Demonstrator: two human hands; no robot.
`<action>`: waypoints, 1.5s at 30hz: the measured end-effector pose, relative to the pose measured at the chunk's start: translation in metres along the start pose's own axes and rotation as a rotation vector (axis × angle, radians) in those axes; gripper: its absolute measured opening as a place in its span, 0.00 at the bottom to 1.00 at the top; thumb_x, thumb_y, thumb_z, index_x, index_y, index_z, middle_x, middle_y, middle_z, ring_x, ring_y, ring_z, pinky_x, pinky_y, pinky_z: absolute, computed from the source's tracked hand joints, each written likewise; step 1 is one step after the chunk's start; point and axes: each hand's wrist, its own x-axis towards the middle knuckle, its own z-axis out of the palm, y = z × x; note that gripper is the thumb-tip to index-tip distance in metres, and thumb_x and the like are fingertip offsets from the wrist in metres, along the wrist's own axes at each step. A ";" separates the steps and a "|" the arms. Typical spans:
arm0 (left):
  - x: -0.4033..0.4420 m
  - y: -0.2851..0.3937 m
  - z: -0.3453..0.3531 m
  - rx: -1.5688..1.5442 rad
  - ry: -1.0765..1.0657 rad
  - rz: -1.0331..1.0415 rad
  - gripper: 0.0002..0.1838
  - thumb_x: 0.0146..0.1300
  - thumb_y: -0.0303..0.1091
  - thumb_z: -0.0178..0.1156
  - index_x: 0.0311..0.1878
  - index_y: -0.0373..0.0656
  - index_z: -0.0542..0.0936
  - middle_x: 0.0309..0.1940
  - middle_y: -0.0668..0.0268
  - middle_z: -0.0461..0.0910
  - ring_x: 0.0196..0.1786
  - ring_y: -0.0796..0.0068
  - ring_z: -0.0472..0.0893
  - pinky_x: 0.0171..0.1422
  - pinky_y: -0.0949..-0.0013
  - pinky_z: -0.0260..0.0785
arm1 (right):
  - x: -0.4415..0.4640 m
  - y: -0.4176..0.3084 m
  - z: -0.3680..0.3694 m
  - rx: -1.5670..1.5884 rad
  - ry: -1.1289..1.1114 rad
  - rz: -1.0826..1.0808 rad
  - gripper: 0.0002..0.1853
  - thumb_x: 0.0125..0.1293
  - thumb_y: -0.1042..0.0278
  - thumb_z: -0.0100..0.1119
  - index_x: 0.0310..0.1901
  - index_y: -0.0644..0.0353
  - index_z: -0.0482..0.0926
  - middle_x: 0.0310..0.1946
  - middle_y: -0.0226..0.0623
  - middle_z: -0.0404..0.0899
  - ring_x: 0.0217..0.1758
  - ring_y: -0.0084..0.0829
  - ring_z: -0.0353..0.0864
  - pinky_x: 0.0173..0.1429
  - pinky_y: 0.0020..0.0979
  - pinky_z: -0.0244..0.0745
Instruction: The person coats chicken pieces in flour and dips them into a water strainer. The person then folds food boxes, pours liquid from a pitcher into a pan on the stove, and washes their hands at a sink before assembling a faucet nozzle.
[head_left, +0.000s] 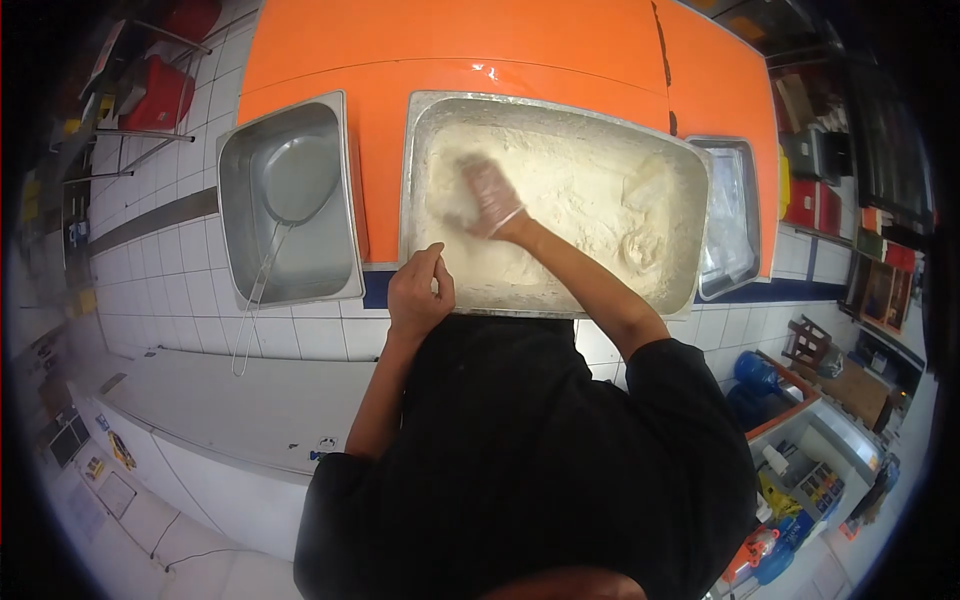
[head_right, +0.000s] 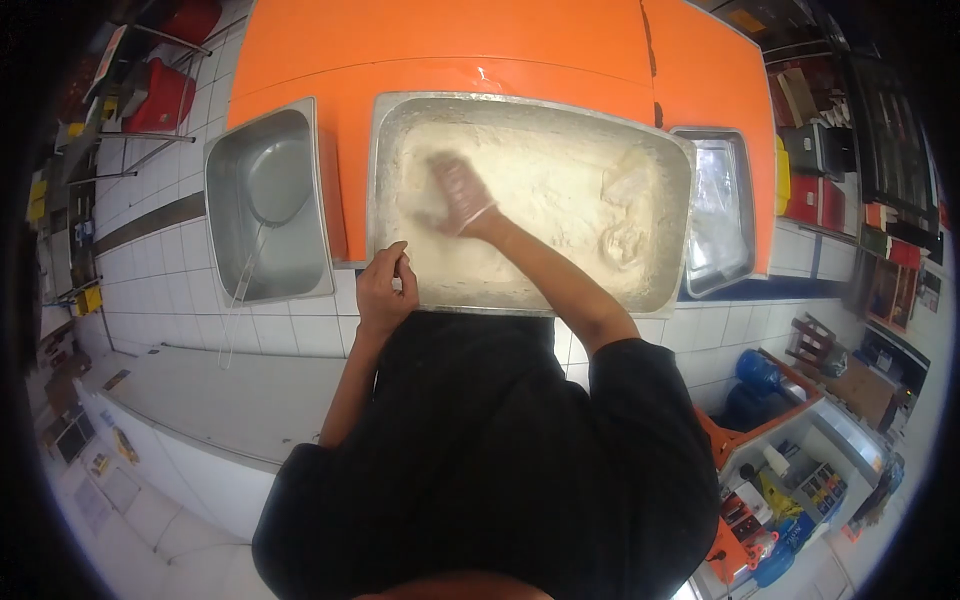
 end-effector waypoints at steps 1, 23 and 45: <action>0.000 0.000 0.000 0.005 0.005 0.007 0.13 0.61 0.20 0.59 0.50 0.33 0.80 0.30 0.57 0.81 0.31 0.59 0.83 0.35 0.63 0.76 | 0.005 -0.014 -0.005 0.012 -0.111 -0.028 0.43 0.58 0.48 0.71 0.70 0.63 0.67 0.67 0.66 0.66 0.69 0.63 0.67 0.75 0.52 0.63; 0.003 0.001 0.001 -0.003 -0.012 -0.016 0.13 0.61 0.20 0.59 0.49 0.33 0.81 0.31 0.56 0.81 0.31 0.58 0.83 0.35 0.62 0.75 | -0.024 0.010 -0.023 -0.168 -0.024 0.168 0.35 0.68 0.55 0.58 0.71 0.69 0.63 0.69 0.63 0.64 0.74 0.60 0.60 0.80 0.55 0.50; 0.001 -0.002 0.000 0.001 -0.025 0.001 0.13 0.61 0.19 0.58 0.49 0.33 0.80 0.32 0.56 0.81 0.29 0.63 0.83 0.34 0.65 0.77 | 0.021 0.009 -0.004 -0.041 -0.104 0.336 0.29 0.63 0.50 0.66 0.61 0.57 0.76 0.53 0.44 0.82 0.57 0.48 0.78 0.59 0.46 0.74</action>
